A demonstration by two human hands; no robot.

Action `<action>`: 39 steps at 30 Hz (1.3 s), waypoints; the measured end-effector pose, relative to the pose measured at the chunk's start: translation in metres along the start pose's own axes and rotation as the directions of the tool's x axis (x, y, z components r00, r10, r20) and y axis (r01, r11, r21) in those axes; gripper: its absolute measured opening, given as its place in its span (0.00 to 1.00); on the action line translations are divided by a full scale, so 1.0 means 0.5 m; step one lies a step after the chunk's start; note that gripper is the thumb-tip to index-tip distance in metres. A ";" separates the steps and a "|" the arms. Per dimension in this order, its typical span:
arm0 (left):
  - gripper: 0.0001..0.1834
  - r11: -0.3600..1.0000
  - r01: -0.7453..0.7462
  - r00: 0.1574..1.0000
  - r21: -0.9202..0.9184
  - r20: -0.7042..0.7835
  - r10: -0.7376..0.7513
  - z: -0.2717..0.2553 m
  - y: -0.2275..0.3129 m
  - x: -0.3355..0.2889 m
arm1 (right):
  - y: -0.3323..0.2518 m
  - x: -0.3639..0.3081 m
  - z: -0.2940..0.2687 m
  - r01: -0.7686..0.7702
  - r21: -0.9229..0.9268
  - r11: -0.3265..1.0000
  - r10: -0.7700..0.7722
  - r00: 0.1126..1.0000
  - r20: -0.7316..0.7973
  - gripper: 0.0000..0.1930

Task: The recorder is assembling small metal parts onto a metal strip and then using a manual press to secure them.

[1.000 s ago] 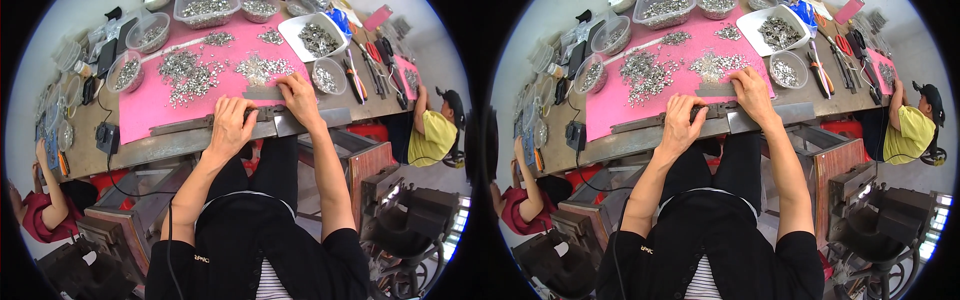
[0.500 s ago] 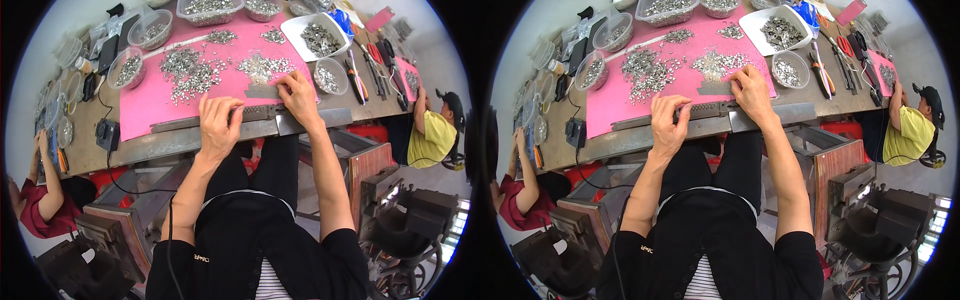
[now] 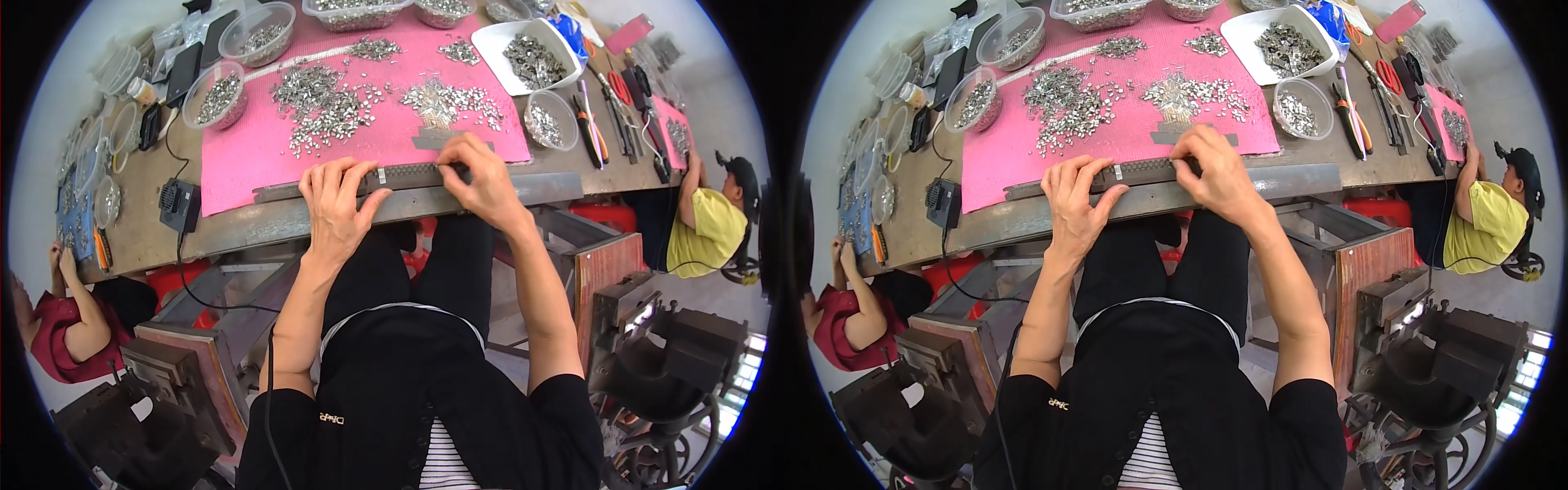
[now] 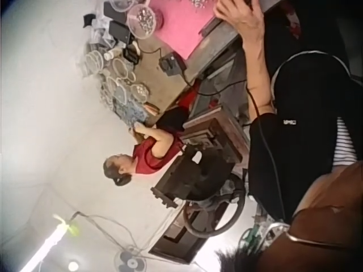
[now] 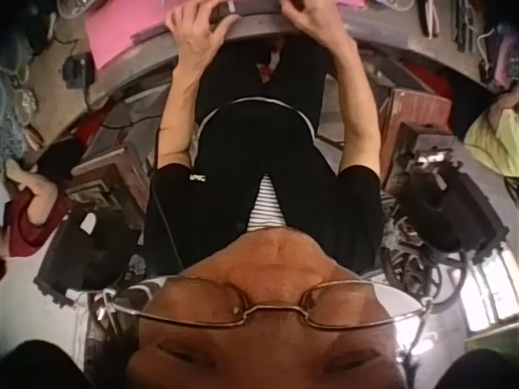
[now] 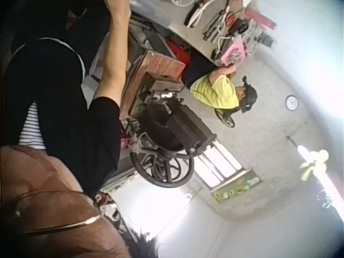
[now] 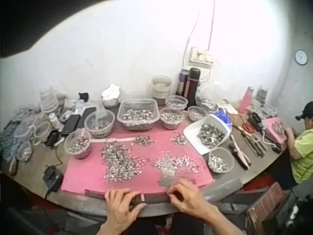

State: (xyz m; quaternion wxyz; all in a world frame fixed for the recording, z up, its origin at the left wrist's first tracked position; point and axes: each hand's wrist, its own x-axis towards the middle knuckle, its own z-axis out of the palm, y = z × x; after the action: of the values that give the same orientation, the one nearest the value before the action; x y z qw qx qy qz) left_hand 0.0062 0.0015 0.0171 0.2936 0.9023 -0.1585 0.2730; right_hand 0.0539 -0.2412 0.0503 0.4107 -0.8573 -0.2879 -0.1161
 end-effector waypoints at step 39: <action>0.19 0.969 0.244 0.970 0.023 -0.012 -0.244 -0.087 -0.095 0.014 | -0.010 0.151 0.124 0.214 -0.151 0.965 -0.183 0.963 0.196 0.11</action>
State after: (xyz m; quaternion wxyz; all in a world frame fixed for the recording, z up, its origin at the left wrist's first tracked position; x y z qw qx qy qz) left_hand 0.0155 0.0644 0.0299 0.3146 0.9172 -0.0415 0.2408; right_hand 0.1096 -0.1607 0.0472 0.2942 -0.8630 -0.3976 -0.1032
